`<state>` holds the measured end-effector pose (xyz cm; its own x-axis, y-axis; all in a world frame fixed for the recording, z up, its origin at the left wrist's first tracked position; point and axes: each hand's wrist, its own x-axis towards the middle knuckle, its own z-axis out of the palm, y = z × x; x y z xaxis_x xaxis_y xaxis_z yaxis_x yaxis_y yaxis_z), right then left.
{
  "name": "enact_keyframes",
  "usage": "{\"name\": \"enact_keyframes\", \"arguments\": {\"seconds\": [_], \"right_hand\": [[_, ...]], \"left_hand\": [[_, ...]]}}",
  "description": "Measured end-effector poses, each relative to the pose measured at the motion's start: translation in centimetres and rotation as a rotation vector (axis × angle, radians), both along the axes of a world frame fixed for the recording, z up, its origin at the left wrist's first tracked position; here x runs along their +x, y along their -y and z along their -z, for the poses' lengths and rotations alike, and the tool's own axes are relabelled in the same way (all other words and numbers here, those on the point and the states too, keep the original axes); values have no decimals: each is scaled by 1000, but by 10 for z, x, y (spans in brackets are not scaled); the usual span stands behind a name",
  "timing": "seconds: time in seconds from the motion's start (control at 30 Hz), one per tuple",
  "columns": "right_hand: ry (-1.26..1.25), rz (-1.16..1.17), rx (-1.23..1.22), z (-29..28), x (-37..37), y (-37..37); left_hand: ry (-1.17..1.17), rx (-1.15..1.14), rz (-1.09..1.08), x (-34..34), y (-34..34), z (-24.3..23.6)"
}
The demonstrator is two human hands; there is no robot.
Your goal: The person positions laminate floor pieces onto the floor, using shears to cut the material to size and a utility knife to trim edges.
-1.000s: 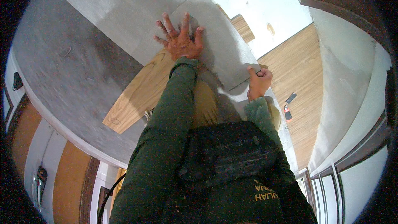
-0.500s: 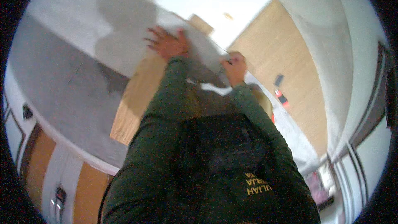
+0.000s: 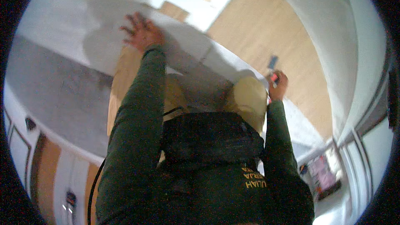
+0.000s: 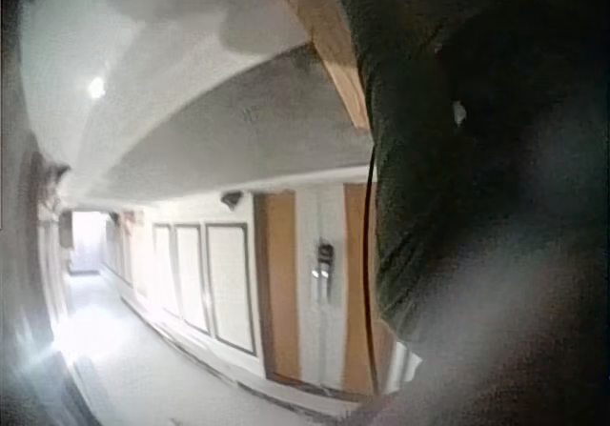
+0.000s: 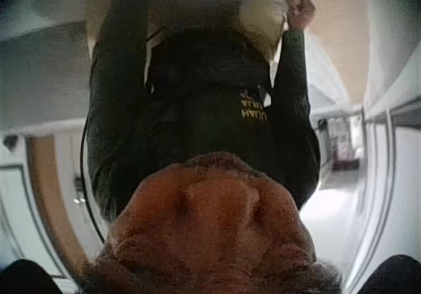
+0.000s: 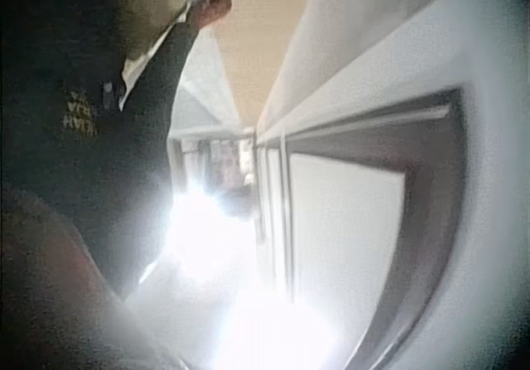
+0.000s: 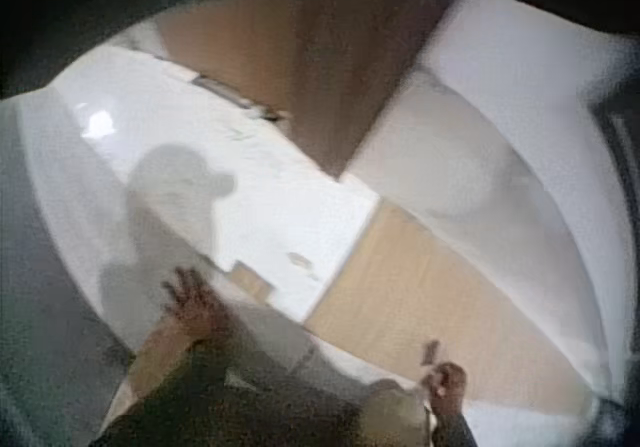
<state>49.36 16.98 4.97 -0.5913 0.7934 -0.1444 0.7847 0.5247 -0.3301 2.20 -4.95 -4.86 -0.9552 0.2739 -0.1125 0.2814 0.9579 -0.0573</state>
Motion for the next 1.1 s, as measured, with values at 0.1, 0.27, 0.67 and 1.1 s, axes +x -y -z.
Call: {"name": "enact_keyframes", "arguments": {"seconds": [0.1, 0.27, 0.67, 1.1], "right_hand": [[55, 64, -50, 2, 37, 6], [40, 98, -71, 3, 17, -1], [-250, -438, -571, -15, -377, 46], [-155, -417, -605, -2, -421, 61]], "left_hand": [[105, 184, -43, 8, -29, -23], [62, 254, -87, 9, -23, -31], [111, 265, -104, 8, -23, -38], [151, 249, -124, 8, -23, -41]]}}
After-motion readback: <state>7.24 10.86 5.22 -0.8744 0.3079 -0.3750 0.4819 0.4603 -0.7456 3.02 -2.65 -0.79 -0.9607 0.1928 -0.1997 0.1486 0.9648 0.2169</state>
